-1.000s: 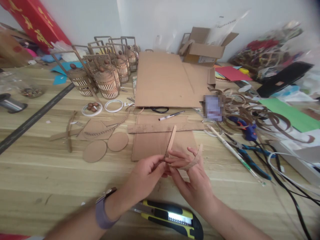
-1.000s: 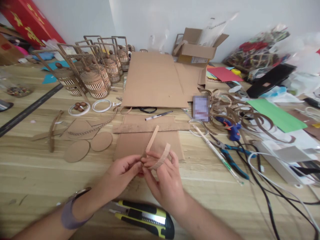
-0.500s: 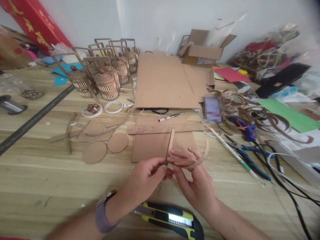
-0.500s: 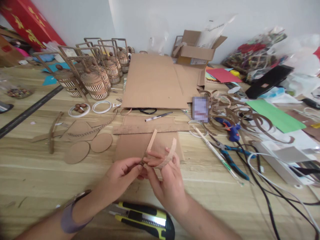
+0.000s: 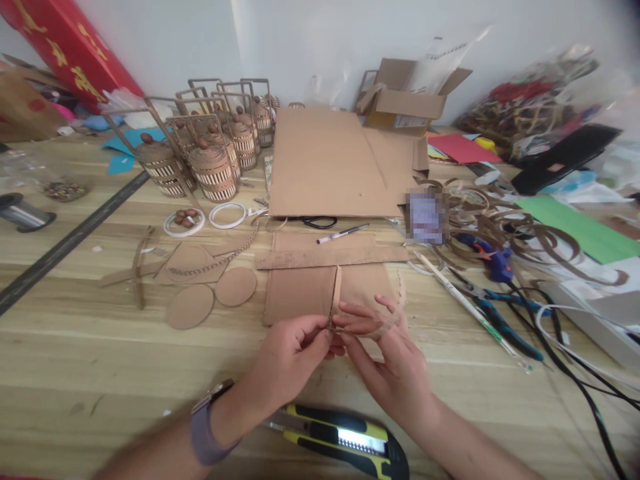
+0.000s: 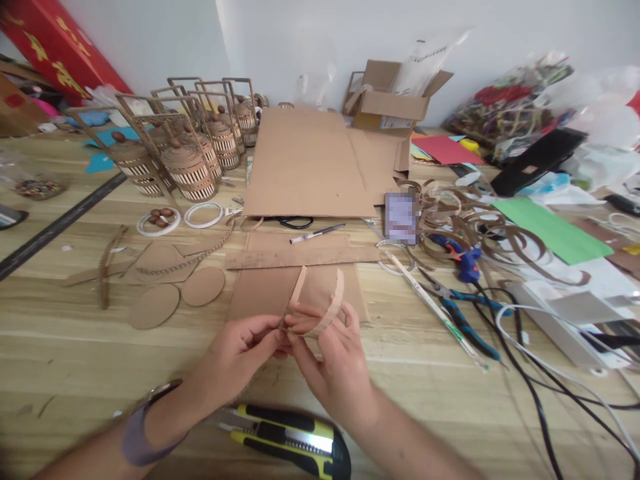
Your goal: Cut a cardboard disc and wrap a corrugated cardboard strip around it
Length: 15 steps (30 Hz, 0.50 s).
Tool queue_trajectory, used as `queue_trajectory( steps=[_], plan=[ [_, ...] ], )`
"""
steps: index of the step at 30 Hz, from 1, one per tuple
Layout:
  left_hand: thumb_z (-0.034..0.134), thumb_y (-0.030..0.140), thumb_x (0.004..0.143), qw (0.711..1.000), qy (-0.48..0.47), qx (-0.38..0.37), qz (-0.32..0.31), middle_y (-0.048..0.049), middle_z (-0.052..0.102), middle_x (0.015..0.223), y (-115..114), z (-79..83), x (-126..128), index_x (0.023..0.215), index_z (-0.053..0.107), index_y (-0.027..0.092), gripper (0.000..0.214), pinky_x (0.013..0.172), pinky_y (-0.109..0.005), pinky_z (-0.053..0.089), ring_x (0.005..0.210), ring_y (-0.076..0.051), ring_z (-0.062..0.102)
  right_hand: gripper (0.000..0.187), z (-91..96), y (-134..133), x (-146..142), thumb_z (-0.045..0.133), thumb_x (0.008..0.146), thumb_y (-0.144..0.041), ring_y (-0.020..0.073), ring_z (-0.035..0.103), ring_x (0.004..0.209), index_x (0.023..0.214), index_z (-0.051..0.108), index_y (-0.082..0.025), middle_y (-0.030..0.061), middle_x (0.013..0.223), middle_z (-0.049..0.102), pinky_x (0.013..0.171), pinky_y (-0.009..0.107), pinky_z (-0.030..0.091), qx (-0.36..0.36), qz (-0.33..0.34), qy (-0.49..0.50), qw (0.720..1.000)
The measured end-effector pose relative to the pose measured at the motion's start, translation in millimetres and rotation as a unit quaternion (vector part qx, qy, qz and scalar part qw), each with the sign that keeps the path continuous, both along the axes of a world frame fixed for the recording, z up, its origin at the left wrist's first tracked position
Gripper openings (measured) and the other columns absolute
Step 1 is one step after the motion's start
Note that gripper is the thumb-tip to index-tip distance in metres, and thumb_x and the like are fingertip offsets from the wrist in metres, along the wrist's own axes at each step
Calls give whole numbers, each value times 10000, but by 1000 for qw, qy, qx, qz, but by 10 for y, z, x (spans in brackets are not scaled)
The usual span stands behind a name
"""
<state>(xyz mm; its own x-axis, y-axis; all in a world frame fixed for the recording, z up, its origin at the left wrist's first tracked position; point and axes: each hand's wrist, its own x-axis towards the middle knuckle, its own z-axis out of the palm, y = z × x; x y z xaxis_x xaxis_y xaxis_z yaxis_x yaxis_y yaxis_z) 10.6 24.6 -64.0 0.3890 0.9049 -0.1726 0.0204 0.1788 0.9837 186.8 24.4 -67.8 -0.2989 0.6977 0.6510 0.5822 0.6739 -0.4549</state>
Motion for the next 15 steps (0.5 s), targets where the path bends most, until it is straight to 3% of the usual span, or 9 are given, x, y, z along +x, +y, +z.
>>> queue_trajectory(
  steps=[6,11,15],
  plan=[
    [600,331,925,1000,-17,-24,11,-64,760,918,4,27,10,1046,750,153,263,800,-279,548,860,-185,698,176,14,-3,-5,613,885,-97,210,747,957,939,592,-263,-16,911,789,1029,429,398,13,-2,14,1000],
    [756,402,772,978,-150,-146,25,-68,758,853,46,63,47,926,756,128,315,806,-321,563,772,-180,699,155,-1,-8,-19,602,901,-117,212,740,958,936,585,-267,-6,934,787,1029,435,399,5,-4,22,1000],
    [850,342,657,944,-227,-235,48,-42,730,756,79,55,48,822,741,118,299,714,-254,548,686,-136,672,130,-12,-3,-22,596,922,-132,207,739,941,941,581,-259,-5,927,787,1029,432,398,2,-1,22,1000]
  ],
)
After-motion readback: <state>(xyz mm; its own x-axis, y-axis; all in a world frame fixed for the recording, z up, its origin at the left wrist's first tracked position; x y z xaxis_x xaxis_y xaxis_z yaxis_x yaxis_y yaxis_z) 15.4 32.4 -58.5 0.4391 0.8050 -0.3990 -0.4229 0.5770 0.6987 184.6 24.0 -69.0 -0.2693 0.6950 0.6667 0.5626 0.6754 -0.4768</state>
